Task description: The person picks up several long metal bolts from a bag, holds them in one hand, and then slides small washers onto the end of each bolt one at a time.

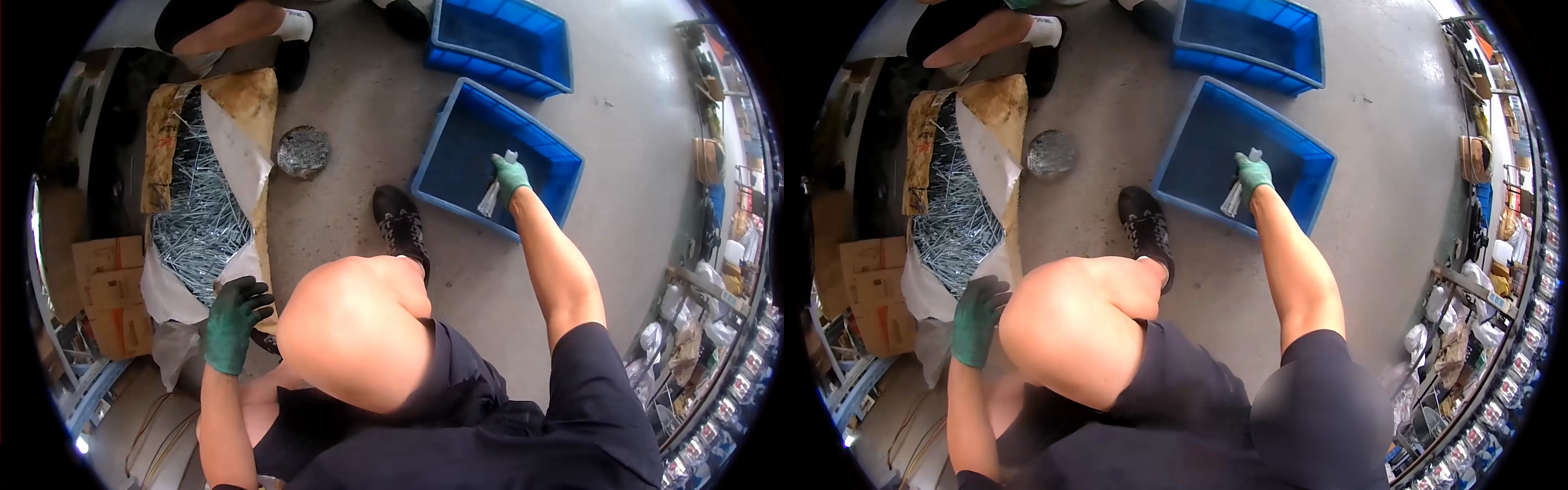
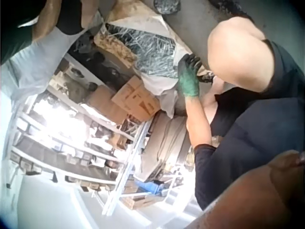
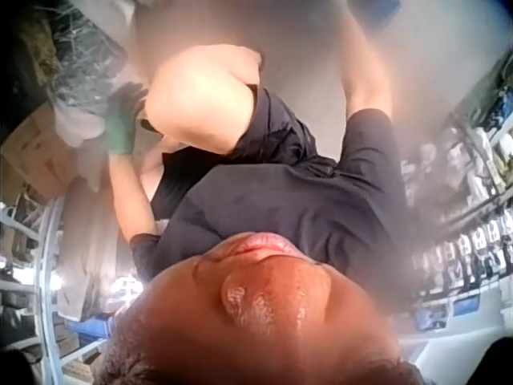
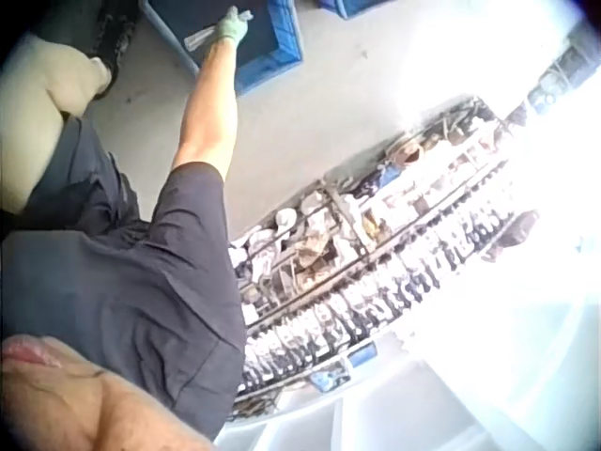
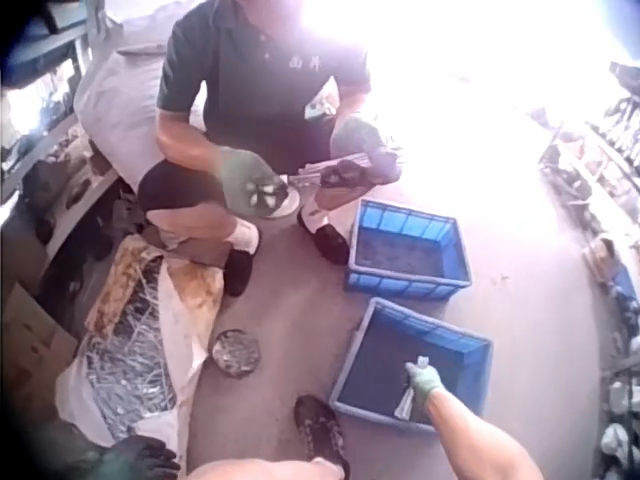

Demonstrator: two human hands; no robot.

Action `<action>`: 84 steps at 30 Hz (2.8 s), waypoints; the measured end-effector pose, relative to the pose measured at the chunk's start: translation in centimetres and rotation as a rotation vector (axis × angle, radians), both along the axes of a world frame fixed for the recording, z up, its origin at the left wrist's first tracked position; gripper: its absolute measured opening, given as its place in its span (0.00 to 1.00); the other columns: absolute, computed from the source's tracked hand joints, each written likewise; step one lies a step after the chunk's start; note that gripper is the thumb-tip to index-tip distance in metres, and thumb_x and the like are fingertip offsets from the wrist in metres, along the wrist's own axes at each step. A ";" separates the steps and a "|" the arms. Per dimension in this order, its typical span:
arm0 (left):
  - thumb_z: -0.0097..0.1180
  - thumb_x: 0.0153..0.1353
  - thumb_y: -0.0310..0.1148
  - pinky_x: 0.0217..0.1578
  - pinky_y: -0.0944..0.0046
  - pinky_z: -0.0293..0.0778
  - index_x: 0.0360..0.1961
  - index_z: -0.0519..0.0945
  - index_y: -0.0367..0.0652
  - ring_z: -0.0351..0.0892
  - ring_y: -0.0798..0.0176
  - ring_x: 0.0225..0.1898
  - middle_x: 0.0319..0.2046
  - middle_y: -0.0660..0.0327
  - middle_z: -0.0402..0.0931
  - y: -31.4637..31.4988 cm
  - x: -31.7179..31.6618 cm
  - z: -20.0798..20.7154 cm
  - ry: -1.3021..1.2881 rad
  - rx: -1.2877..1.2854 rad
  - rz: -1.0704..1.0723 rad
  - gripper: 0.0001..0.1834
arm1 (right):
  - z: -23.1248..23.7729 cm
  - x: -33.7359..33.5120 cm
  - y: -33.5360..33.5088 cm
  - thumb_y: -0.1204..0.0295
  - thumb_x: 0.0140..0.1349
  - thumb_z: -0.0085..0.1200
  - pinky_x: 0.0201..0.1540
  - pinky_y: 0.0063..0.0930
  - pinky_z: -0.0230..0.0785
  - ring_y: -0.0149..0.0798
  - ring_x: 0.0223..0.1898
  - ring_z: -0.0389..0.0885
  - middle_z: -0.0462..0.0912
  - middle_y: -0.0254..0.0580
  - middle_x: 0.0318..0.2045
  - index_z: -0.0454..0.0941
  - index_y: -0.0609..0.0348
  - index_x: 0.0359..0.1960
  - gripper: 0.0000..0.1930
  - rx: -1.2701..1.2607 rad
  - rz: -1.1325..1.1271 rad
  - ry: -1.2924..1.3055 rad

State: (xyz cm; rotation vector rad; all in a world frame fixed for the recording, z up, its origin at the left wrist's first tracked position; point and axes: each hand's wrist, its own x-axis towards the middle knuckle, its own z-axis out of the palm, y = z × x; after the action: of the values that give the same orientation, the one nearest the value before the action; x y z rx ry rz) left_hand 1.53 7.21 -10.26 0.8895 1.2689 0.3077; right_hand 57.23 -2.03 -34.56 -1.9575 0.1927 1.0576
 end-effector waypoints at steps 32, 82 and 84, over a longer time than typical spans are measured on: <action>0.52 0.73 0.38 0.50 0.60 0.77 0.55 0.78 0.37 0.83 0.60 0.48 0.48 0.54 0.81 -0.6 -1.5 3.0 0.114 0.245 -0.298 0.18 | -10.1 -2.0 4.6 0.57 0.69 0.53 0.40 0.39 0.77 0.41 0.34 0.84 0.86 0.39 0.35 0.83 0.53 0.51 0.18 -0.277 1.825 -0.330; 0.54 0.61 0.34 0.36 0.56 0.74 0.34 0.85 0.48 0.84 0.58 0.34 0.31 0.63 0.84 -6.8 -15.2 8.3 0.397 0.733 -0.387 0.08 | 3.0 -73.1 37.9 0.42 0.61 0.56 0.60 0.40 0.71 0.58 0.57 0.80 0.81 0.63 0.55 0.82 0.65 0.53 0.35 -0.094 2.433 -1.125; 0.54 0.61 0.34 0.35 0.56 0.74 0.34 0.85 0.48 0.84 0.58 0.34 0.30 0.63 0.84 -7.1 -15.1 8.1 0.423 0.754 -0.363 0.08 | 2.6 -73.5 37.5 0.43 0.61 0.56 0.60 0.40 0.72 0.57 0.56 0.80 0.81 0.63 0.54 0.82 0.64 0.53 0.34 -0.059 2.385 -1.063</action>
State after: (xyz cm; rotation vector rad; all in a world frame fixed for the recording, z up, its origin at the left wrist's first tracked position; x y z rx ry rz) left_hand -13.57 0.16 -2.15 1.8813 1.3524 0.3206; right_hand -16.29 35.43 -31.97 -1.6957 -3.1441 0.7030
